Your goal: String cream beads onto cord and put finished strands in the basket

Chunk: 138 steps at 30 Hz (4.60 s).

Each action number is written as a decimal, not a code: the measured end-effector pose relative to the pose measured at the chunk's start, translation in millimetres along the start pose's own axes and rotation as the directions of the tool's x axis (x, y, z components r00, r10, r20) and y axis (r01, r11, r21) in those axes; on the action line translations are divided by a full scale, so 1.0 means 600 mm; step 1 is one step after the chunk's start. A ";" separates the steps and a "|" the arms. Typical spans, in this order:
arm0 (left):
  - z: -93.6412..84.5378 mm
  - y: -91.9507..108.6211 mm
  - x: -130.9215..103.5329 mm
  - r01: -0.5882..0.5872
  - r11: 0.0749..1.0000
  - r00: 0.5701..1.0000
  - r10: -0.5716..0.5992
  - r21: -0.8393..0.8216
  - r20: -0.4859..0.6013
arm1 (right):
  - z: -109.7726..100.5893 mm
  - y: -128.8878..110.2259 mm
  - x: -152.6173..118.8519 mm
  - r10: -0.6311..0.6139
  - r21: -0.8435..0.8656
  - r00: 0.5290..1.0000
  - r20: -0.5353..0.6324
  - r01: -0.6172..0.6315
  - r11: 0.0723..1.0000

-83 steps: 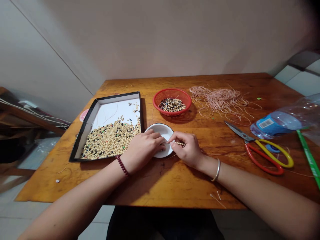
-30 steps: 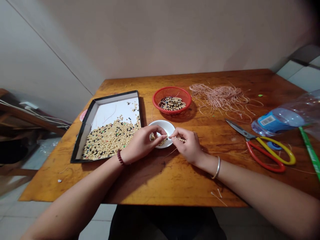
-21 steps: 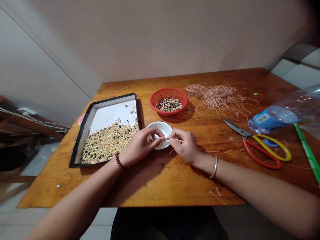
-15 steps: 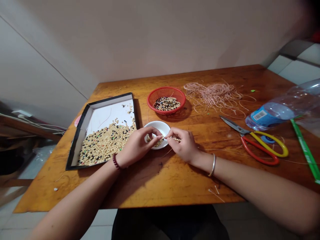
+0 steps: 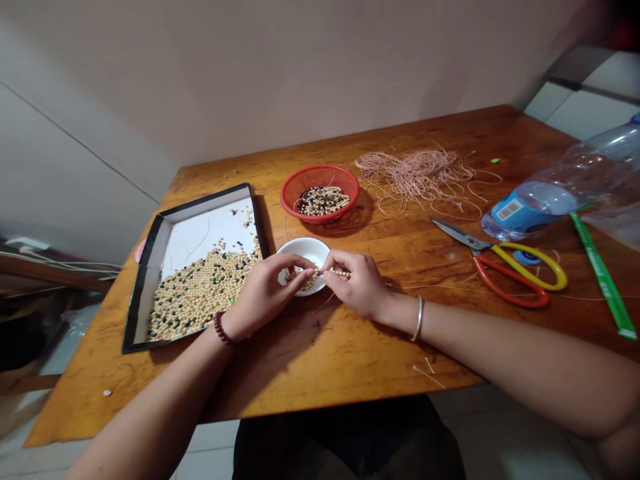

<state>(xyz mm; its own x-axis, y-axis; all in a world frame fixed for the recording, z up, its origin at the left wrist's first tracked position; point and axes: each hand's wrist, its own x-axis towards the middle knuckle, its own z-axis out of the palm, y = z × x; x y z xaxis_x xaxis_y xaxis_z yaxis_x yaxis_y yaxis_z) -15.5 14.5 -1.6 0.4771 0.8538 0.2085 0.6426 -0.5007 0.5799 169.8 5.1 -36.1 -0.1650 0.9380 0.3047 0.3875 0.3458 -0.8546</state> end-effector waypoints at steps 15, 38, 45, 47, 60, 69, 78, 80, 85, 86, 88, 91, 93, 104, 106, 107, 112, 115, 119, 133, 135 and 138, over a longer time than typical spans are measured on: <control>0.004 -0.007 -0.005 -0.080 0.900 0.996 0.090 0.428 -0.003 | 0.003 0.005 -0.004 0.005 0.011 1.000 -0.002 -0.005 1.000; 0.006 -0.008 -0.008 -0.131 0.860 0.991 0.096 0.493 0.095 | 0.004 0.008 -0.006 -0.107 0.073 0.994 -0.007 0.107 0.992; 0.003 -0.004 -0.007 -0.177 0.837 0.983 0.125 0.518 0.133 | 0.003 0.008 -0.007 -0.087 0.047 0.996 0.012 0.086 0.995; 0.002 -0.004 -0.007 -0.178 0.837 0.983 0.125 0.517 0.135 | 0.003 0.008 -0.007 -0.086 0.037 0.996 0.017 0.085 0.996; 0.003 -0.002 -0.008 -0.159 0.856 0.985 0.104 0.491 0.136 | 0.005 0.010 -0.004 -0.002 0.085 0.999 0.039 -0.001 0.996; 0.012 -0.011 -0.010 -0.122 0.936 0.980 0.167 0.330 -0.112 | 0.007 0.015 -0.004 0.014 0.110 0.999 0.035 -0.017 0.994; 0.002 -0.008 -0.010 -0.095 0.878 0.995 0.078 0.469 0.054 | 0.007 0.014 -0.003 0.009 0.088 0.999 0.032 -0.012 0.996; 0.001 -0.007 -0.009 -0.109 0.856 0.993 0.072 0.506 0.093 | 0.007 0.014 -0.003 0.003 0.091 1.000 0.029 -0.006 0.996; 0.003 -0.006 -0.010 -0.111 0.858 0.993 0.069 0.501 0.101 | 0.005 0.011 -0.005 -0.018 0.083 0.999 0.029 0.016 0.996; 0.003 -0.006 -0.010 -0.109 0.862 0.993 0.068 0.495 0.099 | 0.005 0.010 -0.005 -0.026 0.073 0.999 0.028 0.024 0.997; 0.004 -0.004 -0.011 -0.113 0.871 0.992 0.070 0.479 0.107 | 0.004 0.009 -0.005 -0.041 0.051 0.999 0.023 0.040 0.998; 0.004 -0.001 -0.011 -0.123 0.874 0.990 0.072 0.470 0.124 | 0.004 0.009 -0.005 -0.053 0.041 0.998 0.022 0.052 0.998; 0.003 0.000 -0.011 -0.126 0.870 0.989 0.073 0.477 0.128 | 0.004 0.010 -0.005 -0.046 0.045 0.999 0.028 0.045 0.998; -0.003 0.006 -0.009 -0.205 0.848 0.972 0.116 0.488 0.206 | 0.003 0.009 -0.006 -0.042 0.045 0.998 0.043 0.040 0.998; 0.000 0.006 -0.009 -0.204 0.842 0.973 0.119 0.499 0.197 | 0.002 0.007 -0.006 -0.040 0.048 0.998 0.050 0.037 0.998; 0.001 0.005 -0.009 -0.198 0.839 0.975 0.116 0.507 0.190 | 0.002 0.007 -0.006 -0.042 0.051 0.998 0.051 0.039 0.998; 0.004 0.002 -0.009 -0.165 0.833 0.982 0.088 0.528 0.167 | 0.003 0.012 -0.007 -0.070 0.072 0.995 0.066 0.065 0.995; 0.005 0.000 -0.009 -0.157 0.843 0.983 0.082 0.515 0.166 | 0.004 0.016 -0.006 -0.054 0.081 0.996 0.071 0.048 0.996; 0.006 -0.001 -0.010 -0.149 0.855 0.985 0.084 0.497 0.151 | 0.006 0.018 -0.005 -0.035 0.127 0.996 0.077 0.025 0.992; 0.008 0.000 -0.016 -0.106 0.853 0.994 0.074 0.511 0.084 | 0.011 0.007 -0.009 -0.015 0.067 0.998 0.059 0.011 0.998; 0.009 -0.001 -0.018 -0.116 0.852 0.993 0.084 0.510 0.085 | 0.011 0.007 -0.010 -0.006 0.055 0.998 0.066 0.002 0.998; 0.009 -0.006 -0.017 -0.106 0.875 0.994 0.081 0.473 0.073 | 0.011 0.009 -0.011 0.001 0.041 0.998 0.068 -0.004 0.999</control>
<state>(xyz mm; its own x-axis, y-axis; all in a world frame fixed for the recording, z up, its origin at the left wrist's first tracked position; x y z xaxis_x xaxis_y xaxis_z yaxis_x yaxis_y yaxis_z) -19.1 6.6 -10.0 0.5702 0.7977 0.1964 0.7950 -0.5960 0.1128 166.8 1.0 -45.6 -0.2258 0.9347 0.2744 0.3503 0.3408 -0.8725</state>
